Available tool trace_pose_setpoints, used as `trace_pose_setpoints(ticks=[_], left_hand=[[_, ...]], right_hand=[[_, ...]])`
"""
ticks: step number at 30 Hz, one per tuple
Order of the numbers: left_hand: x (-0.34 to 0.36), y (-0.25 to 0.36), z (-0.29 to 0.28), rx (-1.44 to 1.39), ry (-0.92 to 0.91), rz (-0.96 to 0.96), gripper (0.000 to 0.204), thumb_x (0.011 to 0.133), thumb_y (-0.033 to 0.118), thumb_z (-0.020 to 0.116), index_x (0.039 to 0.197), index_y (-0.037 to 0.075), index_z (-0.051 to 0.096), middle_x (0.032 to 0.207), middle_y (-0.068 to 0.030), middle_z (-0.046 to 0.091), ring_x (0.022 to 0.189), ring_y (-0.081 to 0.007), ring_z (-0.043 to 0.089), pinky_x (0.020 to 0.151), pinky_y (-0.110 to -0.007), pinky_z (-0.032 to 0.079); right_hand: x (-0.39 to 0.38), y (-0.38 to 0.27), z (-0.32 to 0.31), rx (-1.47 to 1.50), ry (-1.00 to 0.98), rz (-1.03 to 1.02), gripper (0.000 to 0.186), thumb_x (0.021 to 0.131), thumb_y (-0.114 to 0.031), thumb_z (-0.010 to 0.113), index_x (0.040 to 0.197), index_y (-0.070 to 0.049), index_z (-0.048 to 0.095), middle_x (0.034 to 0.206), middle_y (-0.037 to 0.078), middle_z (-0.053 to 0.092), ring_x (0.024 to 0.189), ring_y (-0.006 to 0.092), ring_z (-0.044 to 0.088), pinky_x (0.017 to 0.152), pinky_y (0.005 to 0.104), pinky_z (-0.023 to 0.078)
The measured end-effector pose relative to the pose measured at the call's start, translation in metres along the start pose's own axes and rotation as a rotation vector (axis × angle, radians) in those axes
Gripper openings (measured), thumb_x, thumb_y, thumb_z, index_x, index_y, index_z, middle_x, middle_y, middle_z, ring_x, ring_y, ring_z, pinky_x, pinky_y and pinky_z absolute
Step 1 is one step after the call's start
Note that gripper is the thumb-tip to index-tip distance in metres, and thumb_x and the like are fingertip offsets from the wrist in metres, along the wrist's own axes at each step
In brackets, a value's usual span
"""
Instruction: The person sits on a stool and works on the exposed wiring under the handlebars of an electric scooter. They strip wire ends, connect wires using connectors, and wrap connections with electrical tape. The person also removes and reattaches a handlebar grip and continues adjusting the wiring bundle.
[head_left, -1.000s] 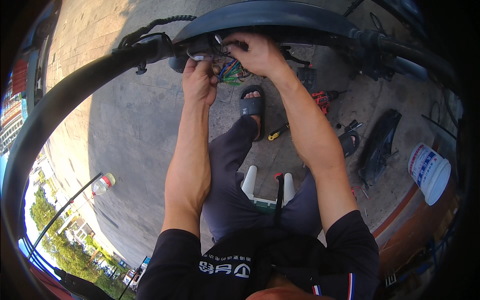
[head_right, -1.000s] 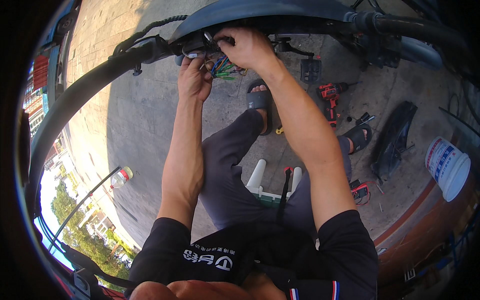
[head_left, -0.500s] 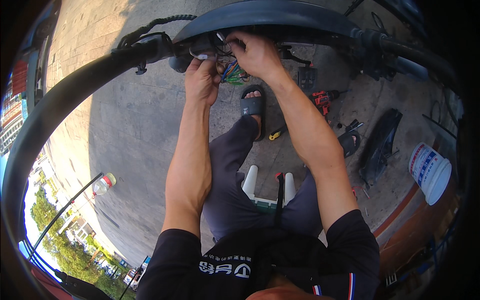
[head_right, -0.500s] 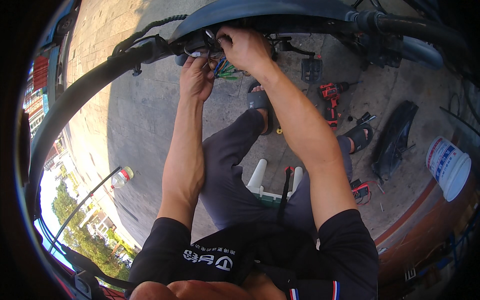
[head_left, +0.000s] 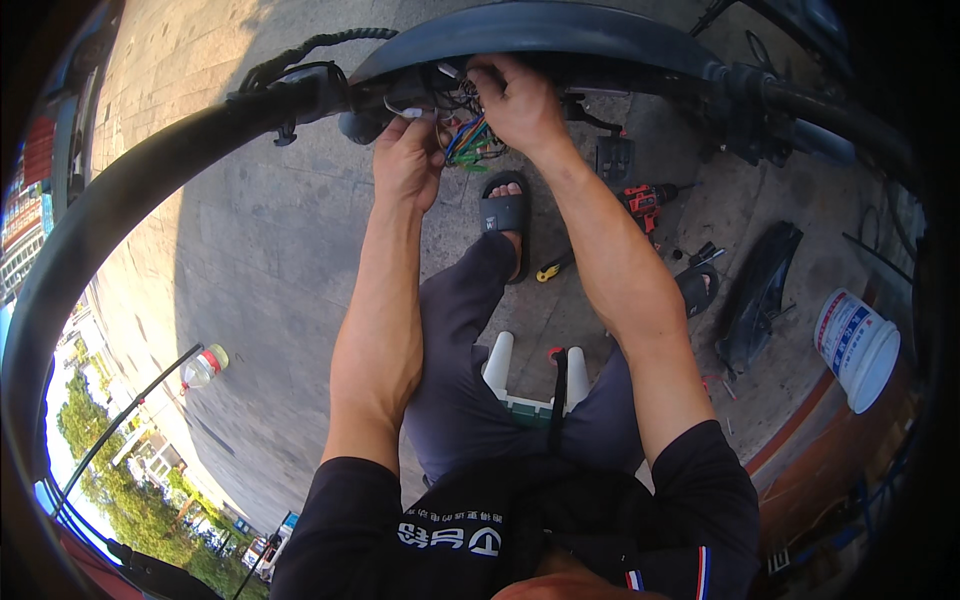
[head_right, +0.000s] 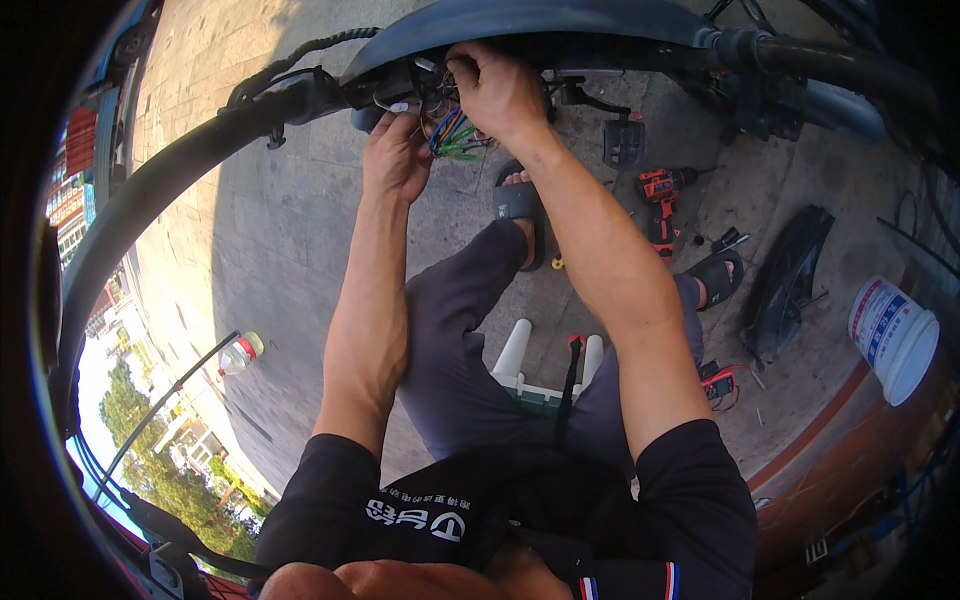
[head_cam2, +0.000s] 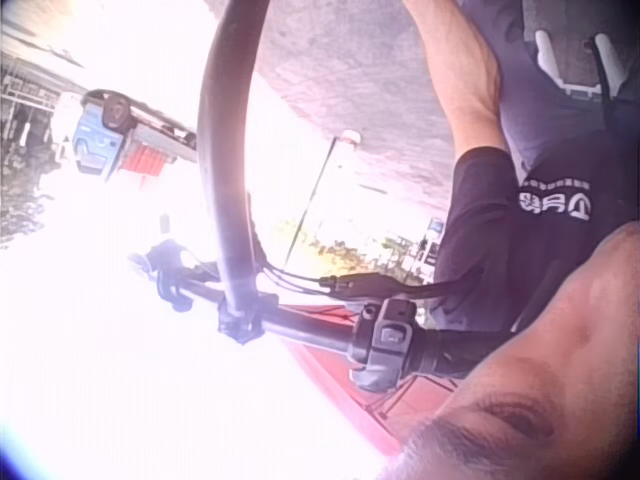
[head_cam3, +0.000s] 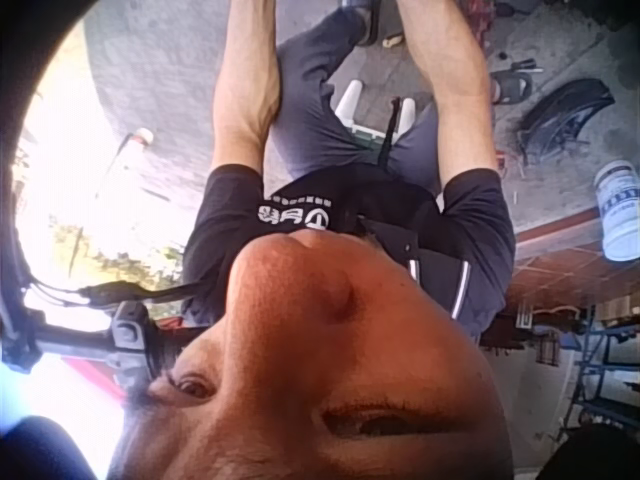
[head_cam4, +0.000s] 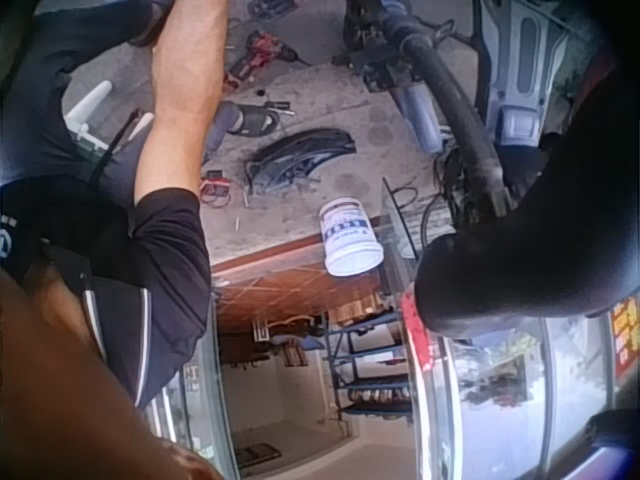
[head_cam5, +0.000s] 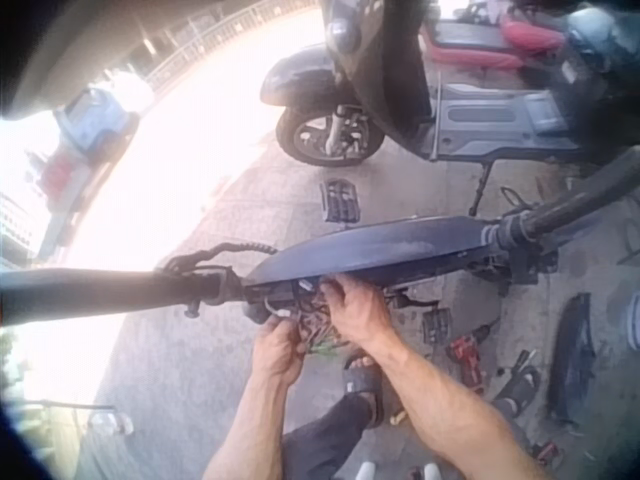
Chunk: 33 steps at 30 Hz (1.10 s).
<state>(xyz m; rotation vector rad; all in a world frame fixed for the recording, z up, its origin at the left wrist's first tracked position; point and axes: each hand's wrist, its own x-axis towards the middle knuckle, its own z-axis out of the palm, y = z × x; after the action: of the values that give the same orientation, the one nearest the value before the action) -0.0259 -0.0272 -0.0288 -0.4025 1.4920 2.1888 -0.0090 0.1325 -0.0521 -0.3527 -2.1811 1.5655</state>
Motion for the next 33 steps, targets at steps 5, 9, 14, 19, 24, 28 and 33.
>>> trace_pose_setpoints(ticks=[5,9,14,19,24,28,33], left_hand=[[0.003,-0.001,-0.003,-0.033,-0.020,-0.003,0.012,0.094,0.004,0.062,0.104,0.001,0.057,0.084,-0.0068,0.063,0.067,-0.0132,0.060,0.048,-0.022,0.040],[0.002,0.002,-0.010,0.011,-0.045,-0.010,0.015,0.096,0.006,0.058,0.111,0.004,0.059,0.095,-0.0077,0.068,0.074,-0.0116,0.059,0.053,-0.023,0.040],[-0.003,0.007,-0.011,0.021,-0.040,0.043,0.013,0.096,0.007,0.061,0.109,0.005,0.061,0.093,-0.0041,0.068,0.071,-0.0095,0.058,0.054,-0.022,0.040],[-0.003,0.007,-0.006,0.110,0.004,0.105,0.013,0.095,0.008,0.063,0.108,0.005,0.063,0.090,-0.0010,0.067,0.068,-0.0066,0.057,0.052,-0.021,0.038],[-0.008,0.007,0.001,0.173,0.069,0.165,0.007,0.093,0.008,0.065,0.098,0.003,0.065,0.081,-0.0010,0.066,0.062,-0.0052,0.054,0.049,-0.020,0.035],[-0.005,0.007,0.011,0.218,0.159,0.156,0.009,0.095,0.010,0.064,0.102,0.005,0.064,0.079,0.0019,0.062,0.058,-0.0050,0.048,0.049,-0.020,0.035],[-0.004,0.010,0.013,0.185,0.189,0.136,0.009,0.093,0.007,0.062,0.101,0.004,0.064,0.077,0.0017,0.061,0.058,-0.0058,0.048,0.048,-0.021,0.035]], right_hand=[[0.003,0.000,-0.002,0.022,-0.025,0.003,0.016,0.089,-0.023,0.065,0.100,-0.013,0.070,0.087,0.013,0.072,0.081,0.0344,0.070,0.070,0.0407,0.056],[0.003,-0.003,-0.008,-0.027,-0.127,0.018,0.017,0.090,-0.021,0.066,0.102,-0.010,0.070,0.089,0.013,0.072,0.081,0.0295,0.071,0.072,0.0364,0.055],[0.000,-0.011,-0.015,-0.093,-0.170,-0.082,0.018,0.090,-0.017,0.066,0.104,-0.008,0.070,0.090,0.013,0.072,0.081,0.0278,0.071,0.072,0.0351,0.055],[-0.005,-0.028,-0.031,-0.172,-0.041,-0.153,0.022,0.088,-0.015,0.067,0.108,-0.007,0.070,0.099,0.015,0.069,0.075,0.0287,0.069,0.070,0.0373,0.055],[-0.037,-0.069,-0.075,-0.158,-0.169,-0.060,0.024,0.086,-0.013,0.069,0.109,-0.005,0.069,0.103,0.013,0.066,0.072,0.0263,0.068,0.068,0.0358,0.054],[-0.104,-0.103,-0.107,-0.079,-0.284,0.051,0.025,0.084,-0.013,0.071,0.108,-0.004,0.068,0.104,0.011,0.065,0.079,0.0255,0.069,0.071,0.0355,0.055],[-0.158,-0.102,-0.121,-0.140,-0.634,0.072,0.029,0.082,-0.015,0.073,0.109,-0.006,0.068,0.107,0.010,0.065,0.093,0.0315,0.067,0.081,0.0400,0.054]])
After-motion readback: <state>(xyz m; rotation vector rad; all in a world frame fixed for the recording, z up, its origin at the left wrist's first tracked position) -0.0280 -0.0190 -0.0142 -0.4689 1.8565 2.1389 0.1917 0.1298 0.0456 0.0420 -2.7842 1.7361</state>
